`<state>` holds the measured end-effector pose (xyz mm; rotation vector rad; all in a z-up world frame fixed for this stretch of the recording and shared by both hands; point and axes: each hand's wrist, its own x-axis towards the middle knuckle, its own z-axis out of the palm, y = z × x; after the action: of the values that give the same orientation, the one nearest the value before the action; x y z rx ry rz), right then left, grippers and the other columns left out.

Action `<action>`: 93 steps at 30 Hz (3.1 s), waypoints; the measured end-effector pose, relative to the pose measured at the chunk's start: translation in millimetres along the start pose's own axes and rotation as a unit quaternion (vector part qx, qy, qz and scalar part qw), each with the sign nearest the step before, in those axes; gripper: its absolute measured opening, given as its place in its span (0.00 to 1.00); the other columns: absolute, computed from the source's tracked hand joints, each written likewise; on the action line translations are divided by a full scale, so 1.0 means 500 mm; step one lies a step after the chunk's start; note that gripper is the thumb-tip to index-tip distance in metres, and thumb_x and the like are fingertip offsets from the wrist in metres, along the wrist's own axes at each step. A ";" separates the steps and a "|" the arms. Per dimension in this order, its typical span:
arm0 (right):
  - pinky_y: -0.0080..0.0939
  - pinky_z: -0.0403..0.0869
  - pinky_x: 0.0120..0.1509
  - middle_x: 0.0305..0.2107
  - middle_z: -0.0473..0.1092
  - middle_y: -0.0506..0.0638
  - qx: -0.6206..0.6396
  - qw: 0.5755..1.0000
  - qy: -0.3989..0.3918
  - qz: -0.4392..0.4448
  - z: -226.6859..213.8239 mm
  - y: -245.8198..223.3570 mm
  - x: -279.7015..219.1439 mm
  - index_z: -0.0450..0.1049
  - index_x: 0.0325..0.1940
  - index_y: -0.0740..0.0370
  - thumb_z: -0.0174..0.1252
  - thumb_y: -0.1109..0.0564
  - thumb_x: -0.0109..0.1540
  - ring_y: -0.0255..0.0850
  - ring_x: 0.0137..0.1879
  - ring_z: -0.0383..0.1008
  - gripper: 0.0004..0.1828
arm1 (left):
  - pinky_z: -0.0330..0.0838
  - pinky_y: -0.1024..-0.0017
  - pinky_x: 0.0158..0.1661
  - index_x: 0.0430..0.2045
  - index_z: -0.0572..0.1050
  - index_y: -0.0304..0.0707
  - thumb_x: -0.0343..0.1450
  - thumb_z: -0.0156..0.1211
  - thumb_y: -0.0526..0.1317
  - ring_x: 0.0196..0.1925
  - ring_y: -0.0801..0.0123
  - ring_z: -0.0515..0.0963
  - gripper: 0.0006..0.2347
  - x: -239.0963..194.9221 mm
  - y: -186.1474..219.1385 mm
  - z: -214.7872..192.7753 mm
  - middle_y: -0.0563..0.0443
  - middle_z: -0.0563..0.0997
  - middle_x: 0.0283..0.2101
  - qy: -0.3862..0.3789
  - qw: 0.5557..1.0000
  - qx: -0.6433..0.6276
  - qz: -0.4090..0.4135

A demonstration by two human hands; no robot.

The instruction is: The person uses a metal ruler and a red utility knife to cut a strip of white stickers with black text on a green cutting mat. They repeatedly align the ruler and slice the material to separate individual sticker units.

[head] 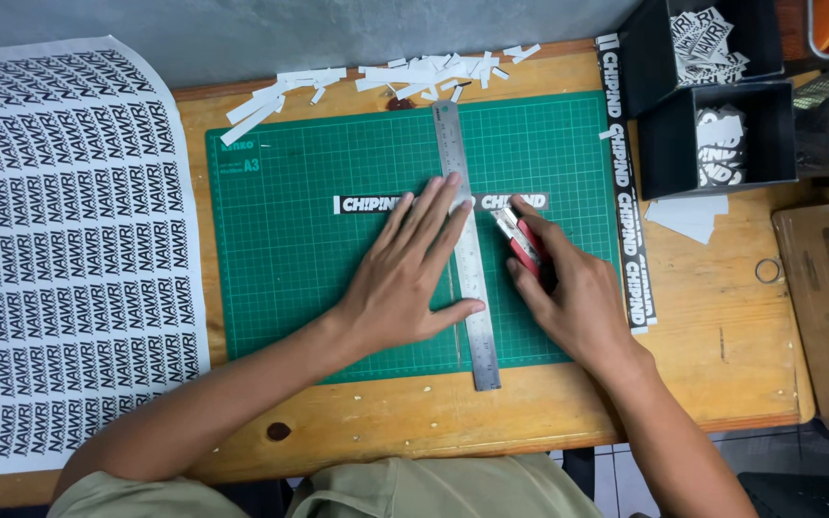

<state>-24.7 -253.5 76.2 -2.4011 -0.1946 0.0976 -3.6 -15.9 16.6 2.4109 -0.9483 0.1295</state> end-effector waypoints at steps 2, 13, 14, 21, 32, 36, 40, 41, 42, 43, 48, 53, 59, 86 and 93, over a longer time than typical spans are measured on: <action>0.70 0.83 0.55 0.67 0.80 0.60 0.004 1.000 0.000 0.005 -0.001 -0.002 -0.002 0.76 0.68 0.64 0.66 0.56 0.68 0.70 0.59 0.83 0.24 | 0.41 0.40 0.84 0.82 0.59 0.23 0.76 0.66 0.67 0.90 0.36 0.51 0.48 0.000 -0.008 0.006 0.23 0.53 0.87 -0.012 1.000 0.006 -0.002; 0.70 0.82 0.55 0.67 0.80 0.59 0.000 1.000 -0.005 0.016 0.002 0.004 -0.002 0.76 0.69 0.64 0.68 0.56 0.68 0.70 0.59 0.83 0.25 | 0.41 0.38 0.84 0.77 0.65 0.19 0.73 0.65 0.68 0.89 0.39 0.56 0.48 -0.030 0.041 -0.003 0.23 0.59 0.85 -0.038 0.999 0.015 0.021; 0.69 0.83 0.56 0.67 0.80 0.60 0.002 1.000 -0.002 0.015 0.001 0.001 0.000 0.77 0.69 0.64 0.68 0.56 0.68 0.70 0.59 0.83 0.25 | 0.42 0.38 0.84 0.75 0.66 0.19 0.73 0.64 0.69 0.89 0.38 0.56 0.47 -0.029 0.039 -0.003 0.22 0.60 0.84 -0.039 0.999 0.009 0.020; 0.70 0.82 0.54 0.63 0.81 0.63 -0.001 1.000 0.003 0.013 0.001 0.014 0.006 0.76 0.69 0.63 0.68 0.55 0.68 0.72 0.57 0.83 0.25 | 0.44 0.34 0.82 0.67 0.72 0.22 0.75 0.67 0.64 0.87 0.36 0.60 0.39 0.013 -0.013 0.003 0.22 0.63 0.82 -0.031 0.999 -0.017 0.013; 0.68 0.82 0.49 0.52 0.84 0.69 0.021 0.999 0.007 0.029 -0.012 0.009 0.018 0.77 0.70 0.62 0.69 0.56 0.68 0.74 0.54 0.85 0.25 | 0.42 0.42 0.85 0.84 0.56 0.24 0.80 0.62 0.61 0.91 0.41 0.51 0.43 0.028 -0.038 0.007 0.29 0.52 0.89 -0.058 0.998 -0.002 0.008; 0.70 0.82 0.48 0.50 0.83 0.73 0.025 0.999 -0.001 0.031 -0.024 -0.014 0.020 0.76 0.71 0.63 0.68 0.56 0.69 0.76 0.55 0.84 0.26 | 0.38 0.40 0.85 0.85 0.55 0.30 0.80 0.58 0.64 0.92 0.42 0.48 0.43 0.038 -0.041 0.017 0.34 0.51 0.90 -0.063 0.997 0.031 0.017; 0.69 0.82 0.47 0.49 0.83 0.73 0.032 0.999 -0.003 0.035 -0.027 -0.012 0.023 0.77 0.71 0.65 0.67 0.56 0.69 0.77 0.54 0.84 0.26 | 0.40 0.40 0.85 0.85 0.55 0.30 0.80 0.58 0.63 0.92 0.42 0.49 0.43 0.044 -0.043 0.020 0.34 0.51 0.90 -0.065 0.998 0.012 0.013; 0.69 0.82 0.48 0.49 0.83 0.74 0.034 0.999 -0.003 0.034 -0.024 -0.004 0.024 0.77 0.72 0.65 0.67 0.57 0.69 0.77 0.55 0.84 0.26 | 0.41 0.41 0.85 0.86 0.54 0.30 0.80 0.57 0.63 0.92 0.42 0.48 0.43 0.043 -0.040 0.020 0.34 0.50 0.90 -0.063 0.998 0.024 0.011; 0.70 0.82 0.48 0.49 0.83 0.74 0.037 0.999 -0.005 0.034 -0.020 0.005 0.024 0.76 0.72 0.65 0.67 0.57 0.69 0.77 0.55 0.84 0.27 | 0.42 0.41 0.85 0.86 0.53 0.30 0.80 0.57 0.62 0.92 0.42 0.48 0.43 0.039 -0.037 0.020 0.34 0.50 0.90 -0.063 0.997 0.036 0.007; 0.70 0.82 0.48 0.49 0.83 0.74 0.038 0.999 -0.004 0.035 -0.024 -0.002 0.024 0.76 0.72 0.65 0.67 0.57 0.69 0.77 0.55 0.84 0.27 | 0.42 0.41 0.85 0.86 0.53 0.30 0.80 0.57 0.62 0.92 0.42 0.48 0.43 0.038 -0.036 0.023 0.34 0.50 0.90 -0.064 0.997 0.036 0.008; 0.71 0.81 0.47 0.51 0.82 0.74 0.033 0.999 -0.006 0.027 -0.031 -0.017 0.029 0.76 0.72 0.64 0.67 0.57 0.69 0.77 0.55 0.84 0.26 | 0.42 0.47 0.86 0.86 0.53 0.28 0.80 0.57 0.61 0.92 0.45 0.50 0.43 0.029 -0.028 0.034 0.35 0.50 0.90 -0.037 0.998 0.059 -0.006; 0.71 0.81 0.47 0.50 0.83 0.74 0.039 0.999 -0.008 0.029 -0.031 -0.015 0.029 0.76 0.70 0.65 0.68 0.57 0.69 0.77 0.54 0.84 0.25 | 0.41 0.47 0.86 0.85 0.54 0.26 0.81 0.59 0.60 0.91 0.44 0.51 0.42 0.029 -0.012 0.036 0.32 0.52 0.89 -0.026 0.999 0.036 -0.028; 0.71 0.82 0.47 0.53 0.83 0.73 0.045 0.998 -0.012 0.036 -0.035 -0.026 0.031 0.77 0.69 0.67 0.67 0.58 0.69 0.79 0.55 0.83 0.24 | 0.40 0.45 0.86 0.85 0.53 0.26 0.81 0.60 0.61 0.92 0.42 0.49 0.43 0.042 -0.018 0.043 0.31 0.50 0.89 -0.026 0.998 0.029 -0.045; 0.70 0.82 0.48 0.47 0.81 0.75 0.080 0.988 0.080 0.104 0.014 0.108 -0.007 0.74 0.74 0.66 0.68 0.55 0.72 0.78 0.55 0.83 0.27 | 0.41 0.46 0.86 0.86 0.53 0.28 0.80 0.59 0.62 0.92 0.42 0.49 0.44 0.049 -0.016 0.036 0.32 0.51 0.90 -0.035 0.997 0.054 -0.046; 0.69 0.82 0.48 0.47 0.81 0.76 0.067 0.992 0.049 0.092 0.005 0.070 0.001 0.75 0.73 0.67 0.65 0.54 0.72 0.78 0.54 0.84 0.26 | 0.40 0.44 0.85 0.86 0.53 0.27 0.81 0.58 0.61 0.92 0.41 0.49 0.43 0.050 -0.021 0.027 0.33 0.50 0.90 -0.054 0.997 0.047 -0.034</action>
<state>-20.4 -277.6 50.8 -2.2787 0.0779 0.0747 20.6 -31.5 7.5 2.5552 -0.9242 0.0200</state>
